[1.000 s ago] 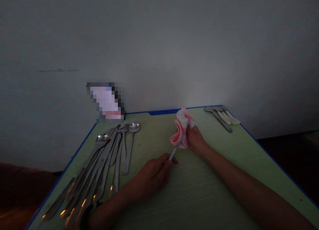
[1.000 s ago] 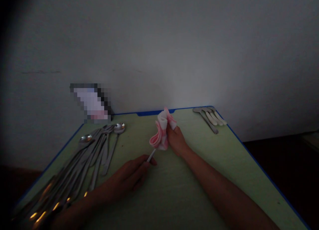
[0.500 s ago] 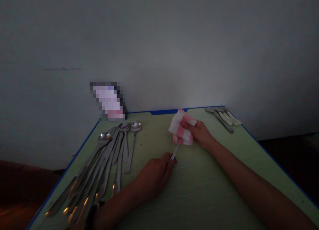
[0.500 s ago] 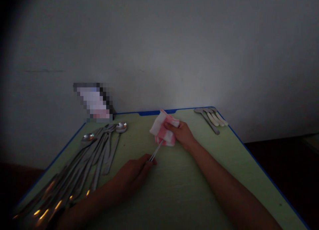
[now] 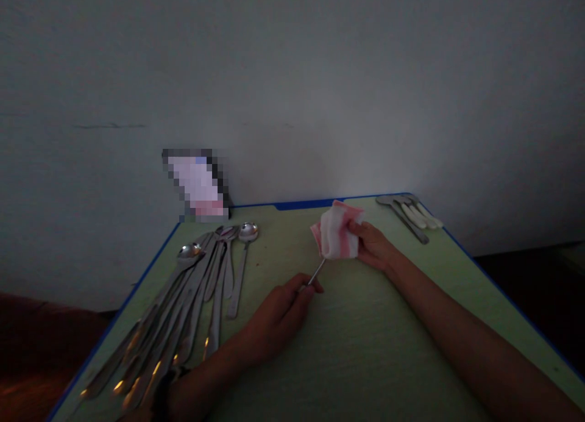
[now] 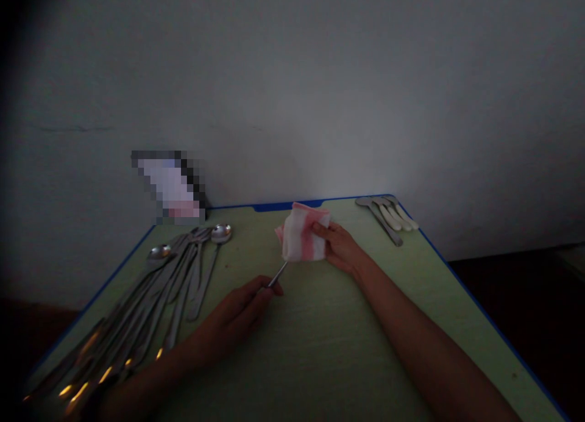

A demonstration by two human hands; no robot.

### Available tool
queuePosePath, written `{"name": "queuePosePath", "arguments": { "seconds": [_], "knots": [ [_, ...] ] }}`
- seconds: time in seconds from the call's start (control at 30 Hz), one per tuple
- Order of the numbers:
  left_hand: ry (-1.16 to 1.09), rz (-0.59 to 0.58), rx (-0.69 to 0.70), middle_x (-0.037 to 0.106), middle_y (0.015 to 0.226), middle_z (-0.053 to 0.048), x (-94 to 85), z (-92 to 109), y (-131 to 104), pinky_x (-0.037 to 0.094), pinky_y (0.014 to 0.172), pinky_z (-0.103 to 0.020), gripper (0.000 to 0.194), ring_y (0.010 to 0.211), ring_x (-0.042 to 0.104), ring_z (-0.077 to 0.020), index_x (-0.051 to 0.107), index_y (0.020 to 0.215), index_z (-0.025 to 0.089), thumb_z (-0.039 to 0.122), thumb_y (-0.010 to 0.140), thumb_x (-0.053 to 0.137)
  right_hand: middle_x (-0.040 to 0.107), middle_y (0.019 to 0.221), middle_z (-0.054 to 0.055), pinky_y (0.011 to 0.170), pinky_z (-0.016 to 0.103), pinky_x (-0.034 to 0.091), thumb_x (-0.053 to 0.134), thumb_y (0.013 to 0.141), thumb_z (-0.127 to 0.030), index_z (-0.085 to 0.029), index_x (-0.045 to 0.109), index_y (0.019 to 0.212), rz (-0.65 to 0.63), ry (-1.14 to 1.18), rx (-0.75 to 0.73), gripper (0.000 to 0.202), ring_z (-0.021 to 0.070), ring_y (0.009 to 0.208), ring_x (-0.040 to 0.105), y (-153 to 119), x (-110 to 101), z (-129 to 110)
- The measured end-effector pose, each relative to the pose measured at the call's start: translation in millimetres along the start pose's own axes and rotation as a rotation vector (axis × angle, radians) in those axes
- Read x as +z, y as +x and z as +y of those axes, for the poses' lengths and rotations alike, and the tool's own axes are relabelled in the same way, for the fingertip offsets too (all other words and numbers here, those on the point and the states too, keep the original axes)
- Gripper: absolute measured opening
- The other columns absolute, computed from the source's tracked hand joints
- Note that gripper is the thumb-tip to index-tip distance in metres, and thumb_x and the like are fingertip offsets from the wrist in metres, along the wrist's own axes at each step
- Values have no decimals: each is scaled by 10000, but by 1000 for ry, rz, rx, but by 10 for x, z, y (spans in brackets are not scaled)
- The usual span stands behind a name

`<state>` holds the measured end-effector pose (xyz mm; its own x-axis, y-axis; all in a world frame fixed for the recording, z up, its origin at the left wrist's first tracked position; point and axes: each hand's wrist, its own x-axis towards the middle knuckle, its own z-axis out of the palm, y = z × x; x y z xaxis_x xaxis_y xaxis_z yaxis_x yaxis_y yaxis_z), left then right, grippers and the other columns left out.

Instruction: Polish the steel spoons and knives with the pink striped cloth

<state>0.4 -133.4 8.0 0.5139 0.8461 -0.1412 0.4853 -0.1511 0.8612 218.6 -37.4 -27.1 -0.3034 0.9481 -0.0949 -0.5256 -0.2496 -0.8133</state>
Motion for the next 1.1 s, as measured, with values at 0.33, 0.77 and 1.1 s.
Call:
{"name": "queuePosePath", "arguments": {
  "seconds": [0.33,0.77,1.1],
  "knots": [
    [-7,69,-20,415,535,60,43,-11,-11,308,477,-201,315,491,411,-109,531,1034,197,390,917,311,696,771,15,676,273,484,680,637,-157,-162,654,873,-103,-39,58,237,138,639,622,-35,44,-47],
    [140,71,-3,575,705,9,49,37,18,385,615,-239,317,632,534,-143,532,1006,197,375,925,281,682,706,19,588,244,479,742,628,-339,-157,638,825,5,-93,19,288,123,585,595,-9,96,25],
    [178,55,-6,624,825,-19,87,28,16,405,672,-262,297,720,576,-166,520,971,193,335,929,263,609,563,-17,522,238,401,652,667,-508,-178,597,699,222,-115,-141,336,125,536,542,-36,300,237]
  ]
}}
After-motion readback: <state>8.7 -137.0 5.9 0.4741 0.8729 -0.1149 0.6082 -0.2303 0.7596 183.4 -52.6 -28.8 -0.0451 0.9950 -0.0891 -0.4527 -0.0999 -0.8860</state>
